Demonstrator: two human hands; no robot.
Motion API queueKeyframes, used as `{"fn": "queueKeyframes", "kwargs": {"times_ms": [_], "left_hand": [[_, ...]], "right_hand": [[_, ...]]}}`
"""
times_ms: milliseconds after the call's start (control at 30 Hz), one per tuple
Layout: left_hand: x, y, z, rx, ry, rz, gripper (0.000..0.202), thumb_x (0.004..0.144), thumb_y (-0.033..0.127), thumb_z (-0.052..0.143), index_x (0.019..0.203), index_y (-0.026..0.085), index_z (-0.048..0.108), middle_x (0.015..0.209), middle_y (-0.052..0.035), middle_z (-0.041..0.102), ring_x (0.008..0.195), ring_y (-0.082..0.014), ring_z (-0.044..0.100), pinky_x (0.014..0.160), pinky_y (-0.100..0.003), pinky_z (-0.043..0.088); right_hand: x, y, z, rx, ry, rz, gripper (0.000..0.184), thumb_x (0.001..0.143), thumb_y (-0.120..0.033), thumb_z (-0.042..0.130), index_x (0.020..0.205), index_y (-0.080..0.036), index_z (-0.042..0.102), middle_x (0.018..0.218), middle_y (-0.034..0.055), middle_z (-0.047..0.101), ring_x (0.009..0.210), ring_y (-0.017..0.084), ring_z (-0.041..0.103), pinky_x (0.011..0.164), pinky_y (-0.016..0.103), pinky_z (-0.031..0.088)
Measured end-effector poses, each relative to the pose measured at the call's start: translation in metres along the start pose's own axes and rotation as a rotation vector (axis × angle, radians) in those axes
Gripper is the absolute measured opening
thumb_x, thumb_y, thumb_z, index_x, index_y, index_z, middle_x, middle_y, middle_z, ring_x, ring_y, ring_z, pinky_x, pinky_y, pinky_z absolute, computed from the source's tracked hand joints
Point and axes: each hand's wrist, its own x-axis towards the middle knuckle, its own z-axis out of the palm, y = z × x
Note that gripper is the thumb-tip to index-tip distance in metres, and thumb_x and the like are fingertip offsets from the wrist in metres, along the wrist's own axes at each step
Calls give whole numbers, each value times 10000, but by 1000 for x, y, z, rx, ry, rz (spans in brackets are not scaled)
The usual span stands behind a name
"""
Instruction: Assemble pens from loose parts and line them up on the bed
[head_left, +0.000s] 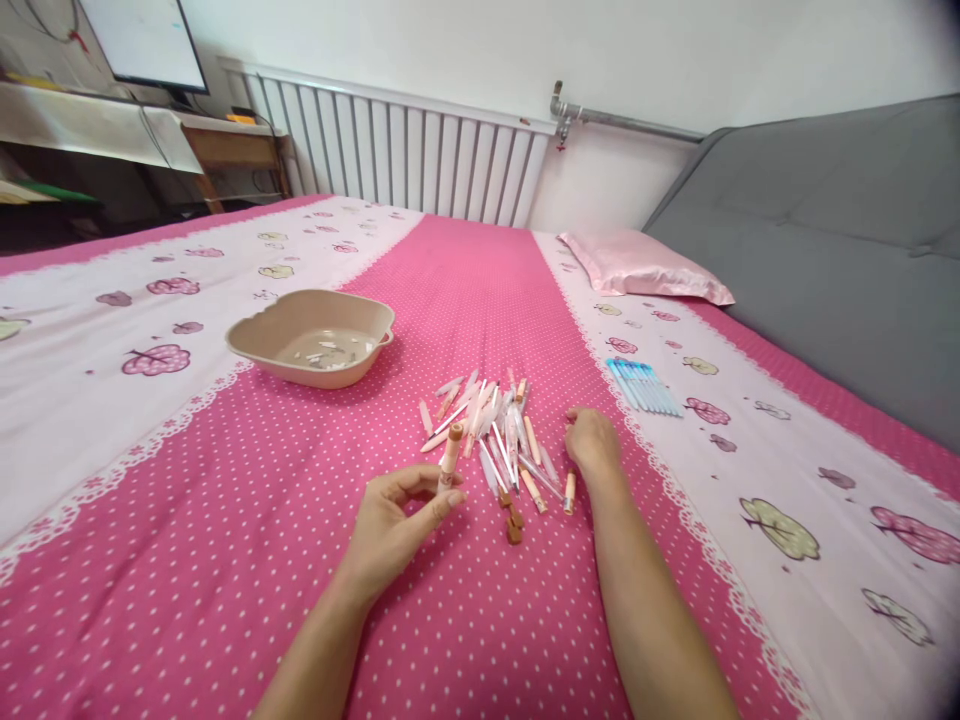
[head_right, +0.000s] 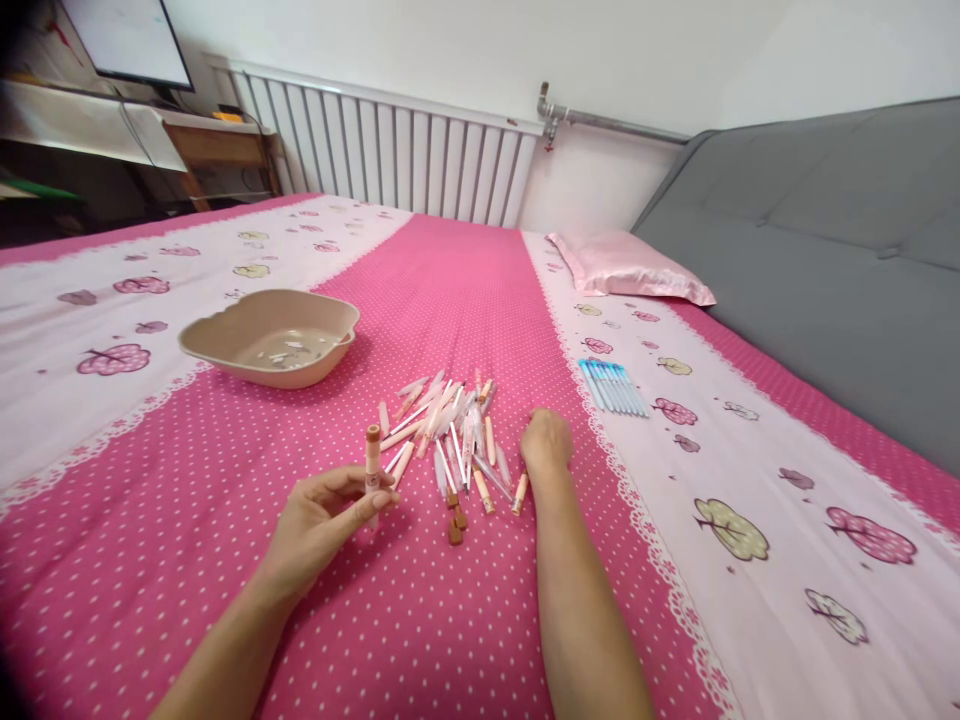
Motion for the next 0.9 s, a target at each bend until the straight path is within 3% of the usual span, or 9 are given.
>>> {"fn": "queueKeyframes", "kwargs": {"times_ms": [167,267,333,400,500,600,767,900], "left_hand": [[0,2,-1,57,10,48,153,670,269,729,790,174,726,748,-32,721,671,-125,627,634,-207,503],[0,3,-1,54,8,49,143,658,260,735,775,178,733,759,-36,730,679,-138,639,649,-224,516],[0,3,-1,51,10,51,141,652,258,739,771,182,735,756,-35,732,671,-136,640,645,-223,519],[1,2,-1,52,12,50,143,649,257,741,773,186,738,752,-33,733,665,-133,639,642,-219,519],[1,1,-1,56,15,50,144,651,262,739,776,189,740,745,-31,734,656,-129,638,636,-212,516],[1,1,0,58,15,53,150,655,267,736,784,191,741,746,-32,735,654,-129,640,635,-211,516],[0,3,0,86,21,44,159,655,271,729,787,182,742,745,-40,736,656,-141,645,632,-223,515],[0,4,1,117,13,52,156,663,276,718,782,178,741,749,-41,735,659,-146,645,637,-232,513]], "right_hand": [[-2,1,-2,59,23,-28,319,824,-99,419,1002,-139,682,1048,147,646,1018,278,595,866,368,446],[-7,-5,-8,116,41,-78,297,814,-111,458,1025,-151,662,1037,110,658,1007,239,603,878,339,454],[-14,-12,-16,253,54,-153,299,807,-108,476,1048,-169,642,1029,65,666,969,185,617,879,298,466],[-24,-21,-26,534,49,-251,285,783,-86,498,1015,-162,646,1006,55,673,924,159,630,876,297,479],[-45,-35,-44,935,-80,-351,251,742,-78,558,961,-152,655,988,64,675,911,153,634,895,322,484],[-67,-45,-58,1197,-269,-413,226,721,-144,633,944,-169,663,957,55,680,895,150,638,887,331,495],[-90,-52,-68,1400,-479,-452,250,699,-213,701,947,-202,675,948,40,679,894,132,631,877,294,495],[-100,-56,-71,1456,-501,-479,217,704,-223,709,919,-207,682,915,28,680,845,112,631,821,257,510]]}}
